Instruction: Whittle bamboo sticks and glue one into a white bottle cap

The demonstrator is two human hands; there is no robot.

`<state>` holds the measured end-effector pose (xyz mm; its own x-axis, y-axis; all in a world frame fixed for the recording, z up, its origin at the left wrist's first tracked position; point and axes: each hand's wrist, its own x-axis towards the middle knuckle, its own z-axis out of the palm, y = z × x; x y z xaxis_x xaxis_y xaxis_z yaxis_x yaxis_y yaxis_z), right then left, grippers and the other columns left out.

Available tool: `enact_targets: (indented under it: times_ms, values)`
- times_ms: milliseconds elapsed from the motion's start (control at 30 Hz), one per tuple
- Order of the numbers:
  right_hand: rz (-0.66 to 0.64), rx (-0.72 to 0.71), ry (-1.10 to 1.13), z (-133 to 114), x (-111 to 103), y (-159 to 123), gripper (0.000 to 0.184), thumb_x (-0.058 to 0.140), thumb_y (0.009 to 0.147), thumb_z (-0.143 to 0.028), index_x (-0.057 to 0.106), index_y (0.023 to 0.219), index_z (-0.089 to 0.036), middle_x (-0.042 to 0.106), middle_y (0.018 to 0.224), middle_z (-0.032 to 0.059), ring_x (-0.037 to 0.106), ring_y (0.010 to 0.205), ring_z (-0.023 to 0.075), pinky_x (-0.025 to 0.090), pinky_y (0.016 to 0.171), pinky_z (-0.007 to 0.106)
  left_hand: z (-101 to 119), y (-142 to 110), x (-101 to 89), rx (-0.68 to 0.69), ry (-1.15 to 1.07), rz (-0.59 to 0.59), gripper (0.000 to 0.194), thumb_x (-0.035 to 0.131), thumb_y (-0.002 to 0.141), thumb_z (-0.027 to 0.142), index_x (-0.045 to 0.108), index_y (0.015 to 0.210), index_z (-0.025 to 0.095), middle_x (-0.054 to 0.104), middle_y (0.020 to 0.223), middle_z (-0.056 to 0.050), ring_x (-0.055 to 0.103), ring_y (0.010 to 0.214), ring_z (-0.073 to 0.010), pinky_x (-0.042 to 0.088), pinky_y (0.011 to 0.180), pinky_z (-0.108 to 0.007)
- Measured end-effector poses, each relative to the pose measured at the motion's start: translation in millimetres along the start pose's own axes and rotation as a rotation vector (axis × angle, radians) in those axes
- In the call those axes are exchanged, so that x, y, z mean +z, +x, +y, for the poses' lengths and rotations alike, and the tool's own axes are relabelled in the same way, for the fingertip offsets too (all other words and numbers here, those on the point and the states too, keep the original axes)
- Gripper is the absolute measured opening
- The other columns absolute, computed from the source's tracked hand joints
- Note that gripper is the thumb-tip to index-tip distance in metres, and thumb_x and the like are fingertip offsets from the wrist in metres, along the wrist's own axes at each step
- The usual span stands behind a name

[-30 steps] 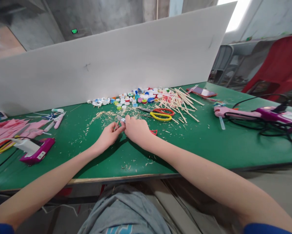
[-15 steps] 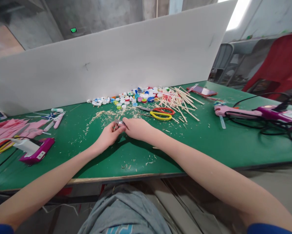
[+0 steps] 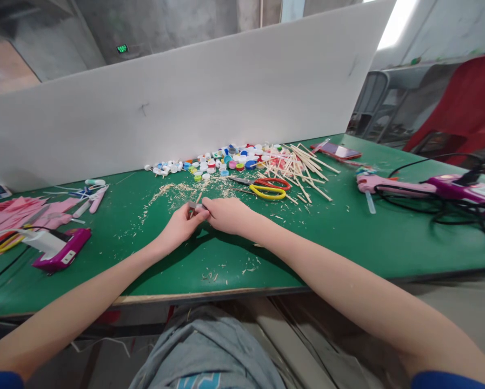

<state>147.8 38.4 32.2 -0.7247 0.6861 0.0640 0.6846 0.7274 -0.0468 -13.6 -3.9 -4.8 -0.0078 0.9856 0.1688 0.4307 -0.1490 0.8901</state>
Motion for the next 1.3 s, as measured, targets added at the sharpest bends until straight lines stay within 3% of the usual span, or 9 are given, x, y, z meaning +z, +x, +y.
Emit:
enact_targets:
  times_ms: [867,1067,1200,1300]
  values:
    - [0.103,0.176,-0.185,-21,3,-7,0.033,0.048,0.103,-0.038,0.052,0.12,-0.01,0.053,0.099,0.0065,0.055,0.084,0.0127,0.051,0.078,0.03,-6,2,-0.5,-0.015,-0.062,-0.017,0.036,0.065,0.077,0.047,0.056,0.091,0.015,0.062,0.082,-0.001,0.046,0.062,-0.0087,0.033,0.059,-0.021]
    - [0.12,0.217,-0.188,-23,5,-6,0.034,0.048,0.103,-0.039,0.052,0.12,-0.01,0.053,0.099,0.0066,0.055,0.084,0.0128,0.052,0.078,0.03,-3,-1,-0.1,-0.02,-0.029,-0.002,0.034,0.064,0.078,0.048,0.052,0.085,0.017,0.051,0.07,0.004,0.037,0.054,-0.0065,0.029,0.053,-0.021]
    - [0.13,0.305,-0.183,-25,3,-4,0.035,0.047,0.103,-0.04,0.052,0.12,-0.009,0.054,0.098,0.0069,0.055,0.084,0.0129,0.052,0.077,0.029,-3,-1,1.0,-0.039,0.01,0.056,0.044,0.061,0.079,0.054,0.035,0.071,0.019,0.034,0.057,0.008,0.029,0.048,-0.0057,0.023,0.049,-0.021]
    - [0.122,0.316,-0.168,-24,0,-3,0.035,0.047,0.103,-0.039,0.053,0.119,-0.009,0.054,0.098,0.007,0.056,0.084,0.0128,0.052,0.077,0.029,-3,0,1.9,-0.042,0.021,0.065,0.048,0.059,0.08,0.057,0.03,0.07,0.02,0.031,0.055,0.008,0.027,0.046,-0.0052,0.022,0.048,-0.021]
